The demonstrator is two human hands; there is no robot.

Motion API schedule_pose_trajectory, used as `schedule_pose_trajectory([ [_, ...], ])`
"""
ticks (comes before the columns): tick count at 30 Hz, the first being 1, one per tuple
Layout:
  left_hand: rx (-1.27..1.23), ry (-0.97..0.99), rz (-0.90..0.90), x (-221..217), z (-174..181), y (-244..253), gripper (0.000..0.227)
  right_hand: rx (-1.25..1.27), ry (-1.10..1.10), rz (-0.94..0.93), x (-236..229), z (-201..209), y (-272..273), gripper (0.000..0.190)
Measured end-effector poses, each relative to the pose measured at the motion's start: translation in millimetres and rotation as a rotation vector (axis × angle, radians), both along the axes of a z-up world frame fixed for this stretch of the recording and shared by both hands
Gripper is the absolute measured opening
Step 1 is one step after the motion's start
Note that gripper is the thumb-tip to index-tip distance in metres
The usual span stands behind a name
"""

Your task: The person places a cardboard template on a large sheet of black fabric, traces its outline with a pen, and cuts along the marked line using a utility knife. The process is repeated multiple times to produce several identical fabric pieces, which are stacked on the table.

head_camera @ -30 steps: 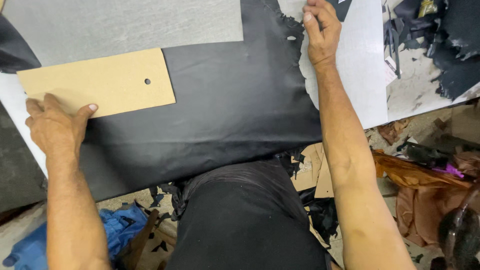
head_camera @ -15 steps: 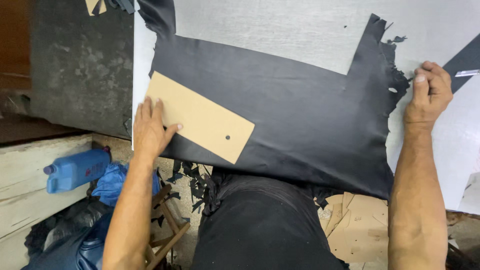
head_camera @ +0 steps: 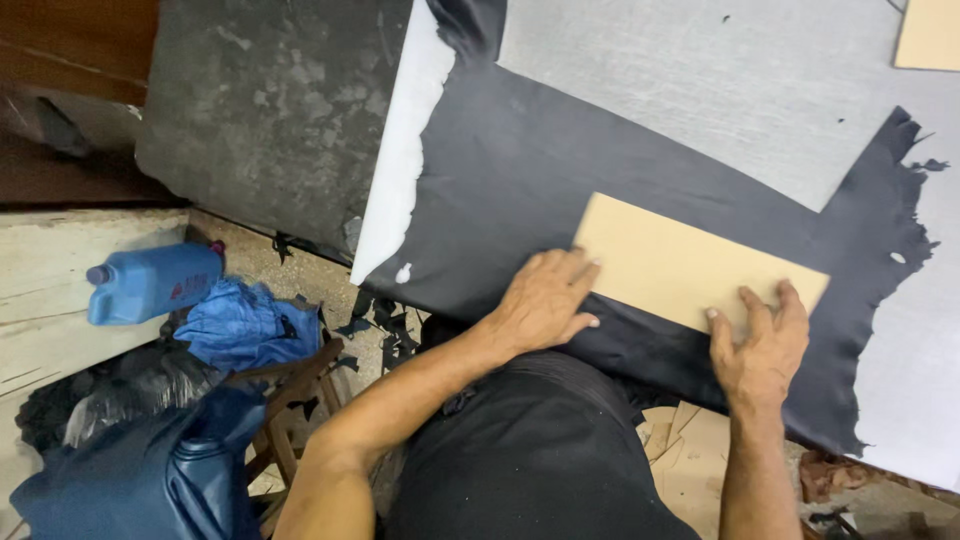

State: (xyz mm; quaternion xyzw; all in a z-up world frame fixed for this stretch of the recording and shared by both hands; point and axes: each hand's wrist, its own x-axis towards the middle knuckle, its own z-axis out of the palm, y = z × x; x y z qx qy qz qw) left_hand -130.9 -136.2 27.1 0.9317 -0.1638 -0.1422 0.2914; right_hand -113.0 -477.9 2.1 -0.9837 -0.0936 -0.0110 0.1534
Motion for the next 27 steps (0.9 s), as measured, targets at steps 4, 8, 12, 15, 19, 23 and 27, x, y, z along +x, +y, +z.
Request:
schedule_pose_trajectory([
  [4,-0.038,-0.140,-0.234,12,-16,37,0.098,-0.159,0.087,-0.234,-30,-6,-1,0.069],
  [8,0.168,-0.098,-0.005,49,-35,127,0.097,-0.104,0.208,-0.528,-44,-2,-37,0.078],
  [12,0.214,-0.102,0.262,99,-45,207,0.084,-0.107,0.224,-0.706,-25,-8,-45,0.093],
  [15,0.203,-0.138,0.258,105,-47,220,0.078,-0.095,0.314,-0.810,-31,1,-56,0.101],
  [19,0.168,-0.181,0.264,102,-57,221,0.074,-0.074,0.279,-0.849,-31,1,-51,0.107],
  [23,-0.043,-0.308,0.367,105,-59,229,0.054,-0.135,0.234,-0.783,-14,4,3,0.111],
  [27,-0.197,-0.379,0.500,79,-40,228,0.028,-0.255,0.149,-0.573,-18,-4,100,0.099],
])
